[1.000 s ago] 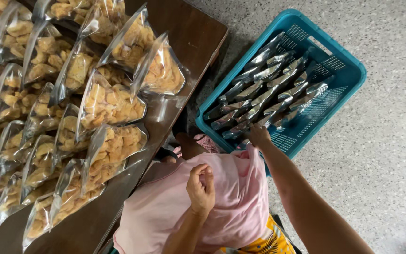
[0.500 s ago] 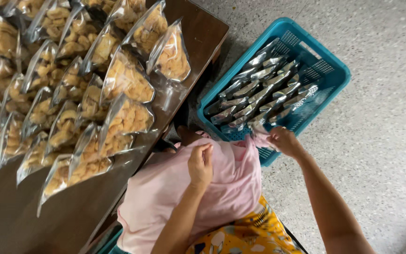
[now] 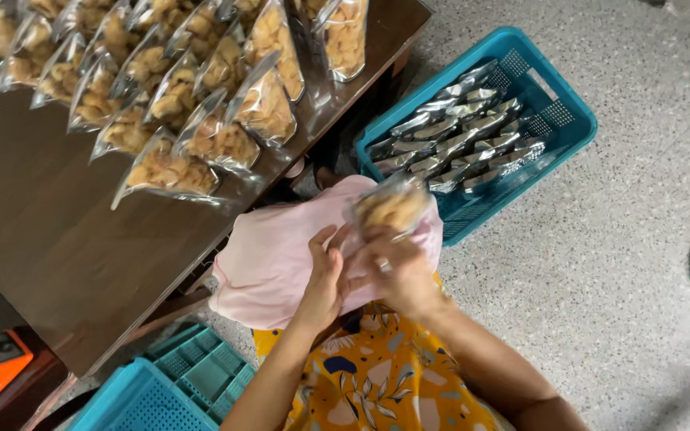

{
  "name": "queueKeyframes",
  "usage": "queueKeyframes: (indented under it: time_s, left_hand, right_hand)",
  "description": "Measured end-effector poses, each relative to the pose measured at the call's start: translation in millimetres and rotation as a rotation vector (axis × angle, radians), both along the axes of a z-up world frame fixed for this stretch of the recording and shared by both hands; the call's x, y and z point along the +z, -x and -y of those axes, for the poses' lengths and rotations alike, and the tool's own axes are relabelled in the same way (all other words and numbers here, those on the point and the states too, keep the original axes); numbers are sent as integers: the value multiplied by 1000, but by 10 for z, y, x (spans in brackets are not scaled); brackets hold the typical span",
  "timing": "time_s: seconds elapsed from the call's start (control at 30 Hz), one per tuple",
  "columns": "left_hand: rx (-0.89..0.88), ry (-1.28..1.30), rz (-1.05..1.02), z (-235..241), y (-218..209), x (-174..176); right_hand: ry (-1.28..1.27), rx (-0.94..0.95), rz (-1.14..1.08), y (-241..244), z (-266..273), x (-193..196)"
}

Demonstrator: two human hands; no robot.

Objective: The person repeatedly picks up clear plastic bags filled with snacks from a blue basket, places them on a pink cloth, and folds the top of the bags to seal them. The sealed bags are then placed on a wooden table next to other completed packages.

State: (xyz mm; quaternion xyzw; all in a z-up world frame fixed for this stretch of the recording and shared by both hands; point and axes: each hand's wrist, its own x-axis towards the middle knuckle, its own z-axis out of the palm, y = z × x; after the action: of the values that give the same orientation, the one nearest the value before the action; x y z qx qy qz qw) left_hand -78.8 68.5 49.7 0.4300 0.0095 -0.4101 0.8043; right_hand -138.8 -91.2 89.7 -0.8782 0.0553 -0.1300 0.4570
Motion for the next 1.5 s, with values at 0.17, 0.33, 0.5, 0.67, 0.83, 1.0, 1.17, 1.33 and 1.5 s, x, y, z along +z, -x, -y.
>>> queueKeyframes:
  time_s: [0.17,0.33,0.5,0.67,0.83,1.0,1.17,1.33,1.5]
  left_hand:
    - [249,-180,-286,-238,118,-80]
    - [431,-219,-191,-172,160,-513]
    - [388,-239,-201,-209,-49,-520]
    - [343,-434,-195,-336,-201,-505]
    - [376,-512,-156,-556,-124,-877]
    - [366,-519,-55,-724,-112,-962]
    - [340,-546,76,-707,-132,-834]
    - [276,-538,291,-705,-180,-714]
    - [348,-481,252,-732,-168,-703]
  right_hand:
    - [257,138,148,-130,-592,-84]
    - [82,646,-263,-37,-333,-206]
    - [-1048,763,-85,-24,1310,-908]
    - [-890,-693,-521,-312,2215,-2455]
    - [-303,-483,-830,-282,1799,-3075]
    - [-765,-545,-966,-350,1768,-3124]
    - [-1068,-261,-944,45,2395,-2799]
    - [-1306,-95,-498,472,2649,-1648]
    - [-1297,-96,41,685,2169,-709]
